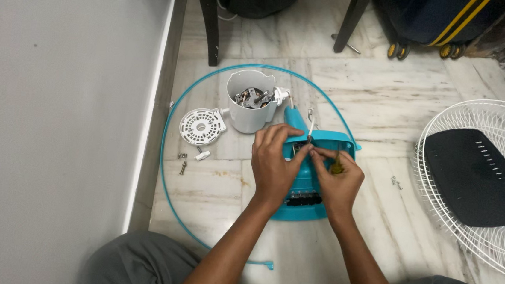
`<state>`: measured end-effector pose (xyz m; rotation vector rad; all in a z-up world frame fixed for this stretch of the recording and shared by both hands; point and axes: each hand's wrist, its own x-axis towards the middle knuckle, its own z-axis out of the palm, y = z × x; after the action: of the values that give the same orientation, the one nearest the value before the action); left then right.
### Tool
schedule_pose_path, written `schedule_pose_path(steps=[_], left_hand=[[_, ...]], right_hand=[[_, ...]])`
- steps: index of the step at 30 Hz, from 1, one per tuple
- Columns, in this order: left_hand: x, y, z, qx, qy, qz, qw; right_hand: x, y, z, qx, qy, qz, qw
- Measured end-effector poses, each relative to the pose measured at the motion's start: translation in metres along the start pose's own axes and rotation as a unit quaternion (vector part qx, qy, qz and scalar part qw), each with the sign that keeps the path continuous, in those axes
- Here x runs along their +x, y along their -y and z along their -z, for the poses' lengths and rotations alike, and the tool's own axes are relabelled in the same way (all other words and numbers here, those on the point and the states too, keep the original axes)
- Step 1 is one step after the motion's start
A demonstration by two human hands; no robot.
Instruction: The person assembles a pedestal fan by attaching the black rear cover to the blue motor housing and securing it with screws. They then connect the motor assembly to the fan stand and tighten the joint.
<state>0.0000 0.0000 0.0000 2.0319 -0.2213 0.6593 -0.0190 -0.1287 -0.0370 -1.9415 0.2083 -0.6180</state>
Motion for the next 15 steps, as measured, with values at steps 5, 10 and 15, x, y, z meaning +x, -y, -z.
schedule_pose_path(steps=[5,10,15], left_hand=[[0.001,0.004,-0.002,-0.015,-0.007,0.004,1.000],[0.003,0.002,0.000,-0.028,-0.009,0.016,0.999],[0.001,0.000,0.003,-0.039,0.001,0.003,0.999]], right_hand=[[-0.004,0.009,-0.002,-0.027,0.010,0.033,0.999],[-0.006,0.015,0.001,-0.025,-0.002,0.044,0.999],[-0.009,0.019,0.011,-0.039,-0.008,0.033,0.999]])
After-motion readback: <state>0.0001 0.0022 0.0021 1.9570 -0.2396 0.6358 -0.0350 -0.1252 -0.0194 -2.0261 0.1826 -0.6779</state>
